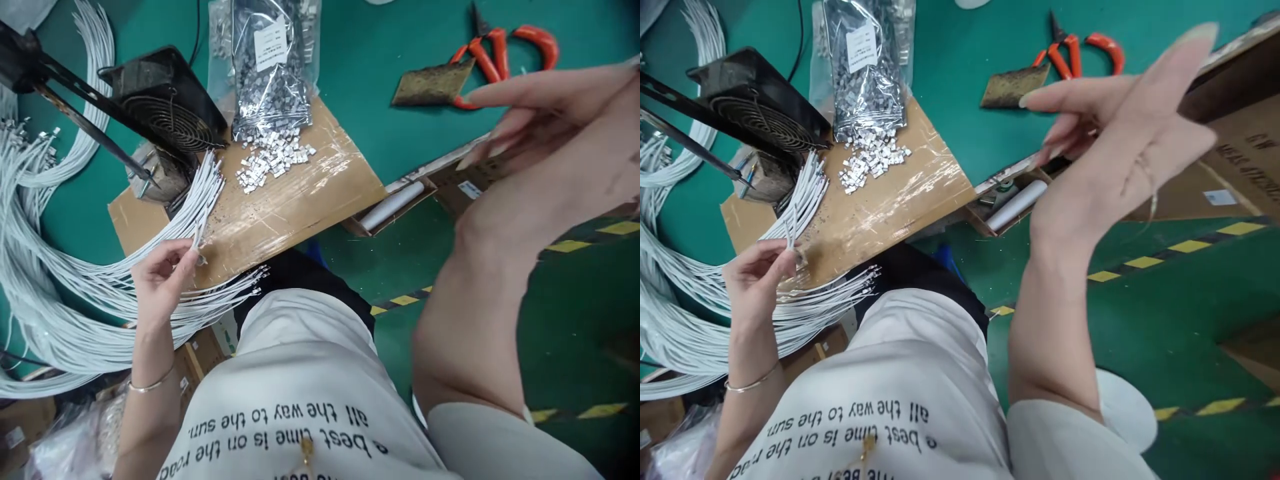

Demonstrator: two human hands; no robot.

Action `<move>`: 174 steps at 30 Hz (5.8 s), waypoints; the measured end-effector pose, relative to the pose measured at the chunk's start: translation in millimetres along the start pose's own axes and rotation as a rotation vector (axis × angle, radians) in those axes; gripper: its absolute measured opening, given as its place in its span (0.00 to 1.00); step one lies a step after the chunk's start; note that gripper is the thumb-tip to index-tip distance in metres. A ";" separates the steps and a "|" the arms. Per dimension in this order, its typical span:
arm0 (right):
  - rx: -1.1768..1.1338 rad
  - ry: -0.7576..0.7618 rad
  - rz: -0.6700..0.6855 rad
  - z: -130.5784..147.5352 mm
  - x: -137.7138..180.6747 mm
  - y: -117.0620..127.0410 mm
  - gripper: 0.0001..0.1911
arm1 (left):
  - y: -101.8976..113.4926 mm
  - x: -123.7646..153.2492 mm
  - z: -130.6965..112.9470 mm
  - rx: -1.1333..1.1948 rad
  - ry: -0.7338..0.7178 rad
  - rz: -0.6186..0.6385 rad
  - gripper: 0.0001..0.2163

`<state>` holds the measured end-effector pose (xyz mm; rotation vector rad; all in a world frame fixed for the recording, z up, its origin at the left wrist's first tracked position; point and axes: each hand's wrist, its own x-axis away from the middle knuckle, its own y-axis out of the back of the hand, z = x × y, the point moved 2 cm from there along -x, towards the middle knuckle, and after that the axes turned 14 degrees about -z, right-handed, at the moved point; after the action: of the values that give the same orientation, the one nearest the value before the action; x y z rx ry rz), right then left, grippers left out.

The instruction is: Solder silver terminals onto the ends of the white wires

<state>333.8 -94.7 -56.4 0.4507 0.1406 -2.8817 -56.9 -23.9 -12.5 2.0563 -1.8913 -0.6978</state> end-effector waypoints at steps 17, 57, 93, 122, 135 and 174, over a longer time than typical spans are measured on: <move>-0.031 0.022 0.053 16.7 38.7 -10.1 0.24 | -28.7 0.0 12.2 -0.130 -0.160 -0.075 0.05; -0.230 -0.506 1.075 74.7 152.2 -70.2 0.06 | -23.8 40.0 -17.2 0.568 0.625 0.250 0.14; -0.186 -0.357 1.005 64.1 151.8 -57.1 0.10 | -32.5 45.2 -18.2 0.566 0.638 0.190 0.17; -0.194 -0.433 1.031 66.0 150.5 -56.5 0.08 | -37.5 38.6 -23.7 0.501 0.469 0.109 0.08; -0.156 -0.680 1.143 64.2 141.1 -65.1 0.08 | -32.5 41.9 -26.8 0.330 0.378 0.192 0.11; -0.180 -0.277 0.817 73.5 169.7 -52.8 0.08 | -36.8 52.8 -35.9 0.467 0.512 0.162 0.09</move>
<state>142.7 -87.1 -36.4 0.0400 0.1283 -2.0729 -5.1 -76.2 -9.3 2.0255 -1.9862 0.3217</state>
